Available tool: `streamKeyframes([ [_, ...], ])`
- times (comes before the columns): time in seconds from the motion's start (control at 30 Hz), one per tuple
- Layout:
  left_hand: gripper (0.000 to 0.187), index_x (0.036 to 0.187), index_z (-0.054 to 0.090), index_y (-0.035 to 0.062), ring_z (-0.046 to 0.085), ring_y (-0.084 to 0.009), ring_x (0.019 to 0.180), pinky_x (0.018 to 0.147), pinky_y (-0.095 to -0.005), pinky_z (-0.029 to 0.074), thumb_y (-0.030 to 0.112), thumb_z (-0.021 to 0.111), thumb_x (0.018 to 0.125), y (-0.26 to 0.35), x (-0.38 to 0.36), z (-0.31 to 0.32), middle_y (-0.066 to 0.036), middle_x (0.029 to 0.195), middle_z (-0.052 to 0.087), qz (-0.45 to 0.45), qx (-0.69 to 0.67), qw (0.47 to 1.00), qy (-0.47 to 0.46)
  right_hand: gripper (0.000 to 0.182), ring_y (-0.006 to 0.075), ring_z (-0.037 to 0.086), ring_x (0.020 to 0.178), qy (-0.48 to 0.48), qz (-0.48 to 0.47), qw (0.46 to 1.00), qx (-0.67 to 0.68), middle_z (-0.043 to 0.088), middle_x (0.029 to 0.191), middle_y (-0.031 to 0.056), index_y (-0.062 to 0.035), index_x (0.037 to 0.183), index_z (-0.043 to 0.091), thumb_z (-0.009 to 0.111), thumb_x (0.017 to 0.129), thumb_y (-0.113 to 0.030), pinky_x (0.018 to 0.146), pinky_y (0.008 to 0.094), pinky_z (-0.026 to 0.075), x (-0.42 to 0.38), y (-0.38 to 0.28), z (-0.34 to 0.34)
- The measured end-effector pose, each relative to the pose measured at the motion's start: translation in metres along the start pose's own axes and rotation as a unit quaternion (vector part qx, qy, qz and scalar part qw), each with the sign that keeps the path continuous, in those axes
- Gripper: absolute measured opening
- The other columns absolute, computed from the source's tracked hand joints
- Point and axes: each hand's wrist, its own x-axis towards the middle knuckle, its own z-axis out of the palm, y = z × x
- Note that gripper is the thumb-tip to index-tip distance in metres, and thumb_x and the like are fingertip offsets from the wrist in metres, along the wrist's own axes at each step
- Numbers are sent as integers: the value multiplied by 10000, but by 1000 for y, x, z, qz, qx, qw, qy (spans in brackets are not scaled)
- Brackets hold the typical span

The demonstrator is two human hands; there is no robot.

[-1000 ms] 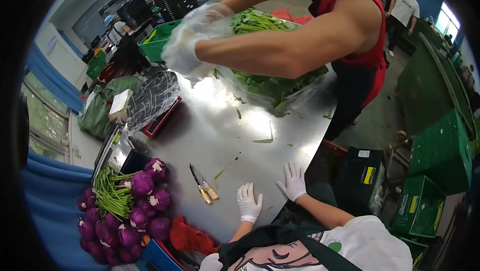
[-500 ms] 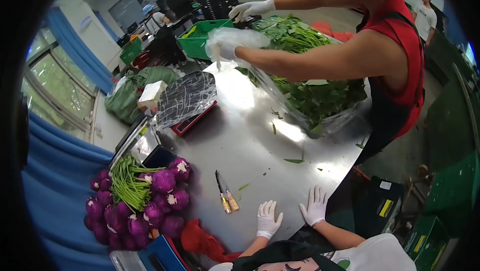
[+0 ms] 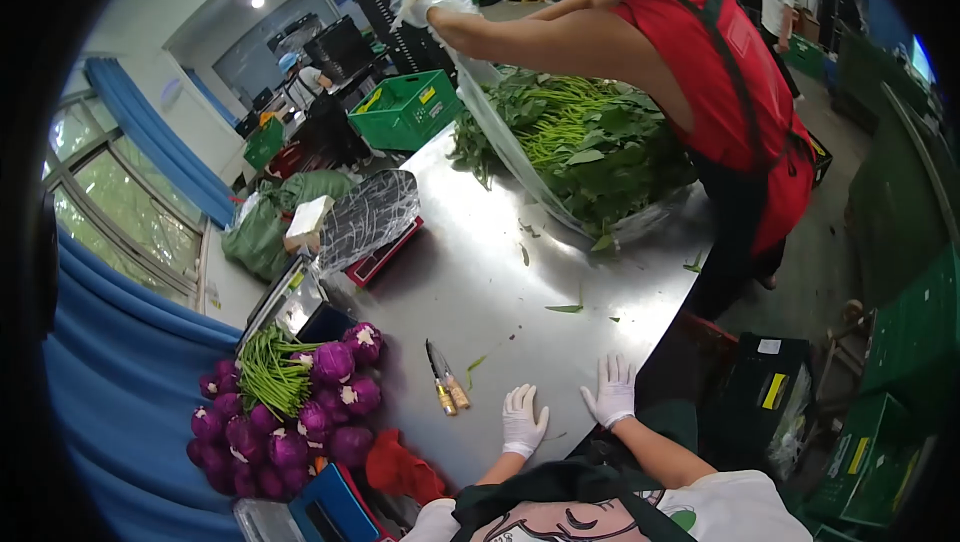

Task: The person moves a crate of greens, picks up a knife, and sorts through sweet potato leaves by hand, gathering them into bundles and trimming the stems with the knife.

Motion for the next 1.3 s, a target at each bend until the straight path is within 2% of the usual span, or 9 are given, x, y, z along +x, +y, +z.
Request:
streamKeyframes([
  [0.3,468,1131,486,37,396,-347,1098,962,-452,304,245,606,730,-3,-3,3,-159,1153,459,0,-15,1000,22,762,346,159,1301,4,4,1000,-19,238,1367,215,18,1315,276,513,773,-462,1050,518,75,-1,-1,0],
  [0.53,458,1111,496,36,404,-347,1084,945,-455,318,233,614,714,0,3,-3,-159,1146,463,11,-49,999,15,769,361,149,1301,23,-1,998,-55,216,1382,213,10,1323,268,493,776,-482,1053,514,63,-4,3,13],
  [0.8,462,1109,502,33,399,-344,1083,951,-457,316,247,609,714,-1,-3,-2,-152,1147,465,0,-41,999,9,736,347,149,1303,17,2,1000,-13,236,1377,205,-16,1319,293,482,783,-484,1056,507,56,-4,4,6],
  [1.03,451,1117,503,55,407,-333,1097,953,-438,324,254,600,725,-8,-3,0,-144,1154,471,-19,-37,999,28,761,371,171,1283,9,7,1000,-6,253,1349,221,20,1292,306,566,728,-420,1049,512,89,0,-7,-4],
  [1.3,460,1132,500,60,407,-324,1120,988,-441,300,248,603,725,-11,-6,5,-133,1170,470,-35,-63,997,25,761,372,148,1289,-4,7,1000,-14,228,1360,226,17,1309,269,553,744,-407,1054,505,51,0,-8,-3],
])
